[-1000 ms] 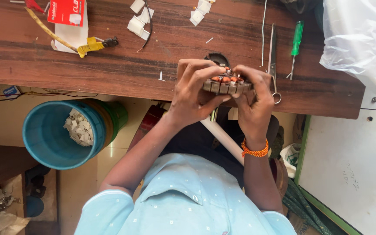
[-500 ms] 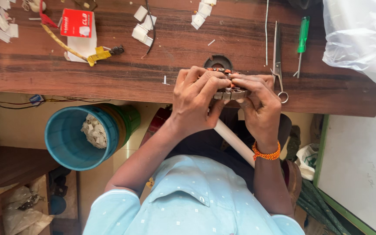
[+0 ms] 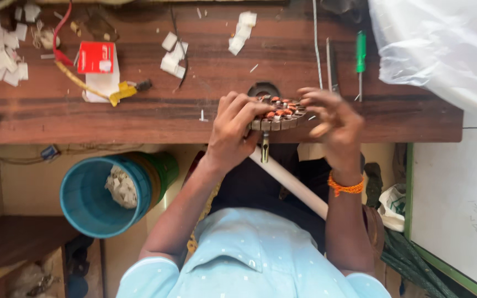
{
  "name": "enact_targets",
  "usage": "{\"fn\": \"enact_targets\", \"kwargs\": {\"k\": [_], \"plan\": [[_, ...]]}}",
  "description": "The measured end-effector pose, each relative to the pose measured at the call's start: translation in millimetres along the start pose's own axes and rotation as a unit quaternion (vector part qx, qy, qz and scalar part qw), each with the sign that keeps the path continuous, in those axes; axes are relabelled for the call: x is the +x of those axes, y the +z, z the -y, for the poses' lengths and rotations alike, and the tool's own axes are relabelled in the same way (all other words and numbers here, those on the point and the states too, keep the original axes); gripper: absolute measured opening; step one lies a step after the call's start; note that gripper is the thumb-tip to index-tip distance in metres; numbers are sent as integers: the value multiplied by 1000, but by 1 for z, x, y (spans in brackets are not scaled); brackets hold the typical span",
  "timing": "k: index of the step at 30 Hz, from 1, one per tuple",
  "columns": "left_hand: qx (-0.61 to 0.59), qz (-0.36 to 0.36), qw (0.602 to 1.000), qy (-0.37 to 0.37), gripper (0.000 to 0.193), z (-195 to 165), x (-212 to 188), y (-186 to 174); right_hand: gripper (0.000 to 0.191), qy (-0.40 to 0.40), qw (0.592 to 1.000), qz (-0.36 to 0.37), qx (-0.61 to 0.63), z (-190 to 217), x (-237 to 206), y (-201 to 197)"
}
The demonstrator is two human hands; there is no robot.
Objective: The person cuts small pieces of white insulation paper with scissors and inserts them one by one into the slots of a motor armature, using a screwdriver to press the paper down into each slot. Other completed armatures and motor parts sit on the workbench nearby.
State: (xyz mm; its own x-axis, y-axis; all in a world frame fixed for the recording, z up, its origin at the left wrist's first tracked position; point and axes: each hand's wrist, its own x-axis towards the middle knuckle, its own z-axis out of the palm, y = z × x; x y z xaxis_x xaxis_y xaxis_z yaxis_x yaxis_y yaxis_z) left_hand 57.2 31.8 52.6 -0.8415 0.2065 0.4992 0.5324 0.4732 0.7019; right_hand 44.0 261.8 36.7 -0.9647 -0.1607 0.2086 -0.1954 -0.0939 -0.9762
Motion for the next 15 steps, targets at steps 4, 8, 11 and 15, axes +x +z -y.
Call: {"fn": "enact_targets", "kwargs": {"k": [4,8,11,15], "plan": [[24,-48,998,20,52,5,2,5,23,87,934,-193,-289,-14,32,-48],[21,-63,998,1,51,9,1,5,34,49,886,-106,-448,-34,61,-75],[15,-51,999,4,53,12,-7,9,54,-1,841,-55,-538,-46,65,-79],[7,-49,999,11,52,20,-11,19,61,-12,838,-34,-545,-38,60,-77]]}}
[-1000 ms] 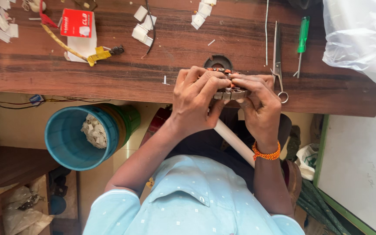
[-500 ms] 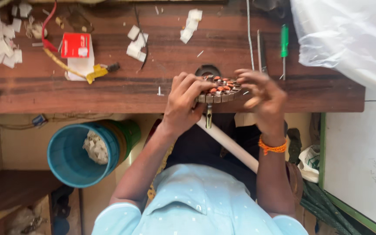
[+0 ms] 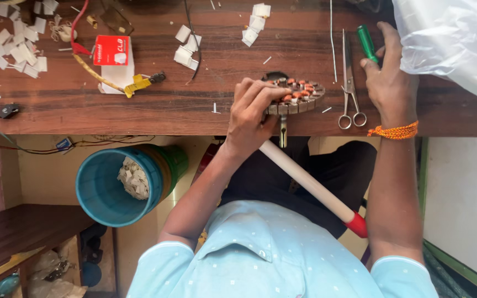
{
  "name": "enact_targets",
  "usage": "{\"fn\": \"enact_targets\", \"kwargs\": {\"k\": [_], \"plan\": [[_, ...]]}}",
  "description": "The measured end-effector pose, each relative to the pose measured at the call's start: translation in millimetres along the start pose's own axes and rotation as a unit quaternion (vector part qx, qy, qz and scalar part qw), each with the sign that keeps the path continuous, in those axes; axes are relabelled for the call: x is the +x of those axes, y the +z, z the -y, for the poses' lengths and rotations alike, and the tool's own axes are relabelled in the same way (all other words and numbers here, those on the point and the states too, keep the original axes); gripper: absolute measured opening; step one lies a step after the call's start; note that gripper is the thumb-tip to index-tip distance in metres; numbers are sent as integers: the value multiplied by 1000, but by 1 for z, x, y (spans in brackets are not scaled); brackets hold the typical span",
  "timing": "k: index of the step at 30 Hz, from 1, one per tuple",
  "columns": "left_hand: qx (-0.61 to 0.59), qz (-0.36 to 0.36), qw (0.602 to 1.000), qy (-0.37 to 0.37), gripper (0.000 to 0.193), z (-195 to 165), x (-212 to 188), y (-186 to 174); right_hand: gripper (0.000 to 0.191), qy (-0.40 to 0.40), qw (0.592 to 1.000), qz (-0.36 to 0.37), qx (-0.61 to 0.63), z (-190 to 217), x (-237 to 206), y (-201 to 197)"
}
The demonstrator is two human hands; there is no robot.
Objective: The person cuts small pieces of white insulation paper with scissors and inserts them one by one into the slots of a motor armature, using a screwdriver to press the paper down into each slot. Other completed armatures and motor parts sit on the workbench nearby.
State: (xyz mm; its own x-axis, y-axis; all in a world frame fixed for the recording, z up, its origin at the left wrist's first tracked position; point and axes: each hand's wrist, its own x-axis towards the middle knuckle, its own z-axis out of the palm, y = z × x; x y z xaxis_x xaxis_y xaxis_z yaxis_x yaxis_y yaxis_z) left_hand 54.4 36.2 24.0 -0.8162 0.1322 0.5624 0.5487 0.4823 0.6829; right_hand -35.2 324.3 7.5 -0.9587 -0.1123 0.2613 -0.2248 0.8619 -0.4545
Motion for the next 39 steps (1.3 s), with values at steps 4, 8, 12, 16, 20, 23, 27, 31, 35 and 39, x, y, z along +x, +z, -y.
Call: {"fn": "enact_targets", "kwargs": {"k": [4,8,12,16,20,23,27,31,35,39], "plan": [[-15,-17,1000,3,51,12,4,4,53,244,951,50,180,22,-27,-29],[-30,57,997,35,54,30,13,-13,24,98,816,-20,569,53,-91,-48],[71,59,993,67,58,18,11,-22,29,44,758,-105,642,74,-113,-44],[93,-16,995,42,55,-10,6,-3,34,40,757,-123,641,92,-102,-41],[103,-31,994,17,54,-15,3,8,32,59,756,-121,640,106,-95,-42],[101,-38,994,6,48,-10,1,11,30,56,752,-118,646,110,-91,-44],[101,-52,993,4,43,-6,0,15,29,27,786,-108,608,112,-83,-43],[95,-36,995,1,43,-7,1,12,27,2,836,-103,539,120,-77,-41],[42,23,999,14,52,-7,6,-9,25,-12,862,-87,499,132,-78,-42],[-17,79,997,-10,62,-10,11,-29,22,-15,896,-86,436,143,-78,-42]]}}
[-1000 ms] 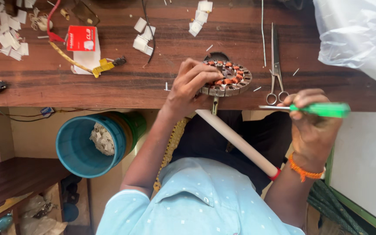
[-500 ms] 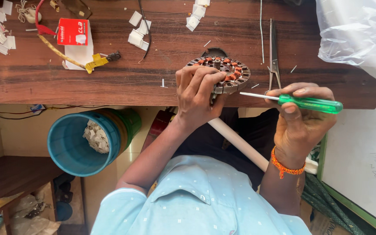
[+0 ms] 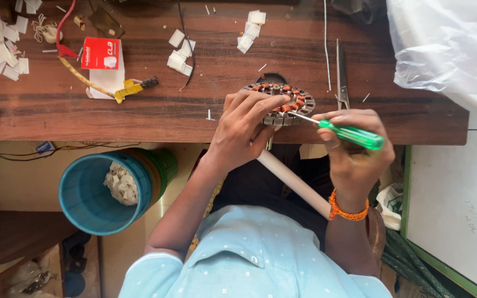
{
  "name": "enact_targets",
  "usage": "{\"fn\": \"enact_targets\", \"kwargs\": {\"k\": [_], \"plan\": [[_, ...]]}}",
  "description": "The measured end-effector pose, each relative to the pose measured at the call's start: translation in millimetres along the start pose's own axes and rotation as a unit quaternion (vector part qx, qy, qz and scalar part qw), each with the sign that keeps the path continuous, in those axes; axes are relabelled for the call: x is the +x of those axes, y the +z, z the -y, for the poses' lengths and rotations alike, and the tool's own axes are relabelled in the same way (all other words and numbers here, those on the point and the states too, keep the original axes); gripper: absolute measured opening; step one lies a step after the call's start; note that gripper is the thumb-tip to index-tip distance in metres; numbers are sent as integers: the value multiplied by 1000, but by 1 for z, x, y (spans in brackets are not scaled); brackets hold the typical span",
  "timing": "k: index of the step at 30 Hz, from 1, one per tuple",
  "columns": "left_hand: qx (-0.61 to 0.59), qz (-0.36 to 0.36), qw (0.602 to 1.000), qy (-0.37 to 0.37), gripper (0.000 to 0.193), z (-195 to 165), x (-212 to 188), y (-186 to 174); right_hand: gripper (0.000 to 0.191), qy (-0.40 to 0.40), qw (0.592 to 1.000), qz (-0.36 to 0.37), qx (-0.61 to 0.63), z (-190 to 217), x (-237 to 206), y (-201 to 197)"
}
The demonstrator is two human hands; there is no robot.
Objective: The person cuts small pieces of white insulation paper with scissors and inserts them one by one into the slots of a motor armature, using a screwdriver to press the paper down into each slot. Other completed armatures and motor parts sit on the workbench nearby.
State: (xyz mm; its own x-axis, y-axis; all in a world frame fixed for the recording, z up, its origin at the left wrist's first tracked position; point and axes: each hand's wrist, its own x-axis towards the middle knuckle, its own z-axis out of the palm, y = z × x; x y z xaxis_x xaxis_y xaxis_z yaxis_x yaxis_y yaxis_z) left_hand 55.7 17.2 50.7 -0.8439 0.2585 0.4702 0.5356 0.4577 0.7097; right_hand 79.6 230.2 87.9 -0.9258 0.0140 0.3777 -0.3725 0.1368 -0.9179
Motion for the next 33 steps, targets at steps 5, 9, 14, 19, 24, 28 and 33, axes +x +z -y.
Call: {"fn": "enact_targets", "kwargs": {"k": [5,9,14,19,24,28,33], "plan": [[35,7,999,8,57,-2,4,-1,23,-25,996,1,-87,5,3,9],[47,-4,999,7,56,1,6,3,25,-42,988,8,-145,8,9,12],[62,-3,998,13,56,3,5,4,23,5,989,-15,-145,7,23,18],[69,-12,998,12,57,2,2,5,23,-83,977,4,-196,16,13,25],[53,0,998,33,60,5,0,1,23,-60,984,2,-170,11,7,20],[29,51,995,84,63,22,1,-7,27,-50,996,-68,22,8,-16,7],[33,16,995,92,60,33,-2,3,27,7,988,-109,106,-8,-51,10]]}}
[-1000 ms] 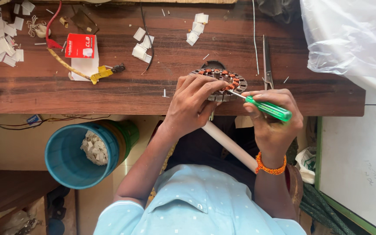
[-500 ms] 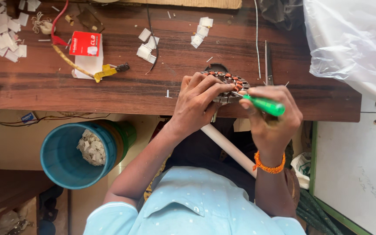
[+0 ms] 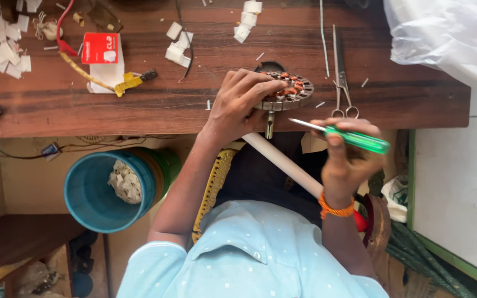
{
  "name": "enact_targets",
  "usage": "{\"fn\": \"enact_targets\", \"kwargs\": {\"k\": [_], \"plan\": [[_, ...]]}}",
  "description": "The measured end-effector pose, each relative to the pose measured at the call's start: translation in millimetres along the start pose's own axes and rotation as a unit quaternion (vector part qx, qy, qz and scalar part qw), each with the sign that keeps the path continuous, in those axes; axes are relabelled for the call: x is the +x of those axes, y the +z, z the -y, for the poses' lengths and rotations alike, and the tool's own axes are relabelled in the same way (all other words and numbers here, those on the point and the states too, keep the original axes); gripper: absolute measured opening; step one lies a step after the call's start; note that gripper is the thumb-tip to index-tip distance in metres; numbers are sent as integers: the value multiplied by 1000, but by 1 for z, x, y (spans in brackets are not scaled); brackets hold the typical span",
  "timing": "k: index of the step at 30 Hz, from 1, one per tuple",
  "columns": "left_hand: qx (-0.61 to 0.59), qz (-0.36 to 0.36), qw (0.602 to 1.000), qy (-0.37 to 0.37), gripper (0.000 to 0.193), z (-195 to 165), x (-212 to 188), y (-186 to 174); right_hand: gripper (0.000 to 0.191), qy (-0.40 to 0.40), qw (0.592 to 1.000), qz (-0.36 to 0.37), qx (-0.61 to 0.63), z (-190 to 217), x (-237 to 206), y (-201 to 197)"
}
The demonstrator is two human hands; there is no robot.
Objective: The person cuts small pieces of white insulation paper with scissors and inserts them one by one into the slots of a motor armature, using a screwdriver to press the paper down into each slot. Other completed armatures and motor parts sit on the workbench nearby.
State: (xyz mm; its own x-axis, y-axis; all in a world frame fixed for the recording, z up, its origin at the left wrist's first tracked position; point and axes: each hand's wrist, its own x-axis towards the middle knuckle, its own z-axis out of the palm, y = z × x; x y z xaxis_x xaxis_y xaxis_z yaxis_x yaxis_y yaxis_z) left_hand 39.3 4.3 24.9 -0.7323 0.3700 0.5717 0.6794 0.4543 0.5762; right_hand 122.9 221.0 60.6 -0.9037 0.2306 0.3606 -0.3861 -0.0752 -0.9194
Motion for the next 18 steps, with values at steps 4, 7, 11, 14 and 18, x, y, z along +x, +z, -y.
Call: {"fn": "enact_targets", "kwargs": {"k": [4,7,11,14,18], "plan": [[0,-14,1000,-7,57,-4,-2,5,28,-28,999,-22,17,-23,-4,5],[10,-13,1000,-15,57,-6,-3,5,27,-67,998,-10,-7,-31,-2,10],[4,-18,1000,-7,57,-3,-4,7,27,-96,995,1,-38,-29,-2,18],[-5,-23,1000,-2,60,1,-9,9,24,-103,992,25,-66,-20,-6,20],[29,-40,999,-5,60,1,-16,13,22,-130,971,60,-190,-12,-12,24]]}}
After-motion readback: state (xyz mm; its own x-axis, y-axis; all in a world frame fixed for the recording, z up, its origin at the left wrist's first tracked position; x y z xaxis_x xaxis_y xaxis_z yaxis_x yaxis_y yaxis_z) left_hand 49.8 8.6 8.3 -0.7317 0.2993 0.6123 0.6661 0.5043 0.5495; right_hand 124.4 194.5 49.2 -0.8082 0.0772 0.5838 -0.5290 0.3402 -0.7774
